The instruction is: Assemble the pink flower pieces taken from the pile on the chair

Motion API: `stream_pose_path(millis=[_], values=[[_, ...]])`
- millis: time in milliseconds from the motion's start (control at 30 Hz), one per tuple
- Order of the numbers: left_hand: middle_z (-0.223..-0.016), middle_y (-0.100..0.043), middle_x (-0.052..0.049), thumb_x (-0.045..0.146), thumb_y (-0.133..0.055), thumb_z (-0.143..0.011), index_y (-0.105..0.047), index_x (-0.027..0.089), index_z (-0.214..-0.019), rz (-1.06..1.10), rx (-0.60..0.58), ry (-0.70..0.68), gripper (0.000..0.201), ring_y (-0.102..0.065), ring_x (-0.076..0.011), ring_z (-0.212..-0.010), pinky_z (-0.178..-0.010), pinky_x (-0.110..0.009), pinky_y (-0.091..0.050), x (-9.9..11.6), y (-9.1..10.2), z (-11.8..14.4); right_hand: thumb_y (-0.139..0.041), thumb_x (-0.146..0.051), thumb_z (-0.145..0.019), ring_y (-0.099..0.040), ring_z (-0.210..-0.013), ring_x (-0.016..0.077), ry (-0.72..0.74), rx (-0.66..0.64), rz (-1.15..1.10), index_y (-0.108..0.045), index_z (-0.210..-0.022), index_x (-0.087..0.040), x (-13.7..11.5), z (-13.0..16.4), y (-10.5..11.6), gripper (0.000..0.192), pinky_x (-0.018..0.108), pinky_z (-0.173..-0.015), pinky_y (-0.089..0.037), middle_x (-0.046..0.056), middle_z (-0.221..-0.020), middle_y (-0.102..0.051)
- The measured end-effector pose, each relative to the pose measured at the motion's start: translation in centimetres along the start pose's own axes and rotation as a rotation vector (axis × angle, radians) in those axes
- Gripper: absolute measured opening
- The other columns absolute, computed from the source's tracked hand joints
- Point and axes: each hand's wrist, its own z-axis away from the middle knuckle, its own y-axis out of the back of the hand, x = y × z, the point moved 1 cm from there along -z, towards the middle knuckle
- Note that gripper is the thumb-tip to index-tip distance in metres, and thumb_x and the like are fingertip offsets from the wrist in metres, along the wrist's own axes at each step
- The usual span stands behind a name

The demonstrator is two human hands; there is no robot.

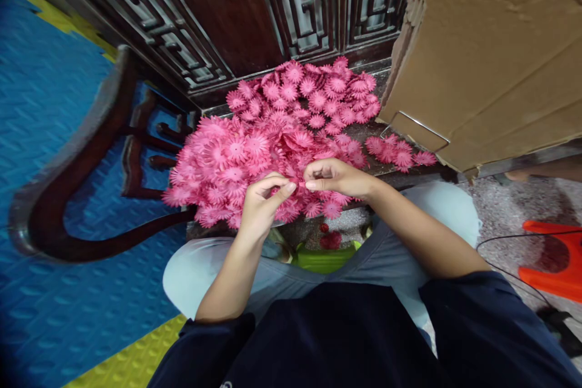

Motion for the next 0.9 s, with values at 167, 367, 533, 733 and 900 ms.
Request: stream_pose_path(millis=[167, 367, 533, 733, 900], values=[[-0.073, -0.060, 0.001, 0.028, -0.064, -0.077, -0.066, 0.019, -0.074, -0.061, -0.028, -0.010, 0.010, -0.054, -0.0111, -0.071, -0.069, -0.025, -0.042, 0.2, 0.3, -0.2, -0.065, -0.040, -0.076, -0.040, -0.061, 0.0080, -0.027, 0.033, -0.011, -0.051, -0.070, -0.015, 0.2, 0.1, 0.2, 0.029, 0.024, -0.058, -0.031, -0.004, -0.065, -0.045], [-0.079, -0.059, -0.001, 0.024, -0.051, -0.087, -0.061, 0.019, -0.078, -0.361, 0.027, -0.213, 0.014, -0.054, -0.0122, -0.080, -0.075, -0.025, -0.042, 1.1, 0.7, -0.2, -0.065, -0.040, -0.076, -0.047, -0.068, 0.0093, -0.051, 0.112, -0.071, -0.052, -0.075, -0.016, 1.0, -0.2, 0.2, 0.027, 0.025, -0.069, -0.039, -0.002, -0.071, -0.051], [-0.077, -0.055, 0.000, 0.024, -0.048, -0.088, -0.056, 0.019, -0.076, -0.366, 0.184, -0.269, 0.015, -0.052, -0.0120, -0.077, -0.073, -0.025, -0.041, 1.2, 1.4, -0.2, -0.064, -0.039, -0.078, -0.050, -0.073, 0.0104, -0.067, 0.068, -0.070, -0.055, -0.080, -0.016, 1.1, 0.0, 0.3, 0.025, 0.026, -0.075, -0.041, -0.001, -0.075, -0.055], [-0.072, -0.051, 0.000, 0.028, -0.047, -0.088, -0.053, 0.019, -0.073, -0.301, 0.378, -0.322, 0.019, -0.050, -0.0126, -0.073, -0.069, -0.025, -0.040, 1.7, 2.0, 0.1, -0.063, -0.041, -0.078, -0.049, -0.071, 0.0094, -0.017, 0.005, -0.024, -0.056, -0.082, -0.016, 0.4, 0.3, 0.1, 0.026, 0.025, -0.074, -0.042, -0.002, -0.075, -0.055], [-0.074, -0.052, -0.002, 0.034, -0.048, -0.088, -0.054, 0.020, -0.073, -0.286, 0.432, -0.310, 0.021, -0.052, -0.0138, -0.075, -0.070, -0.027, -0.041, 1.5, 1.4, 0.1, -0.061, -0.043, -0.079, -0.048, -0.071, 0.0088, 0.014, -0.070, -0.018, -0.056, -0.085, -0.015, 0.0, 0.2, -0.3, 0.029, 0.024, -0.070, -0.041, -0.002, -0.075, -0.055]])
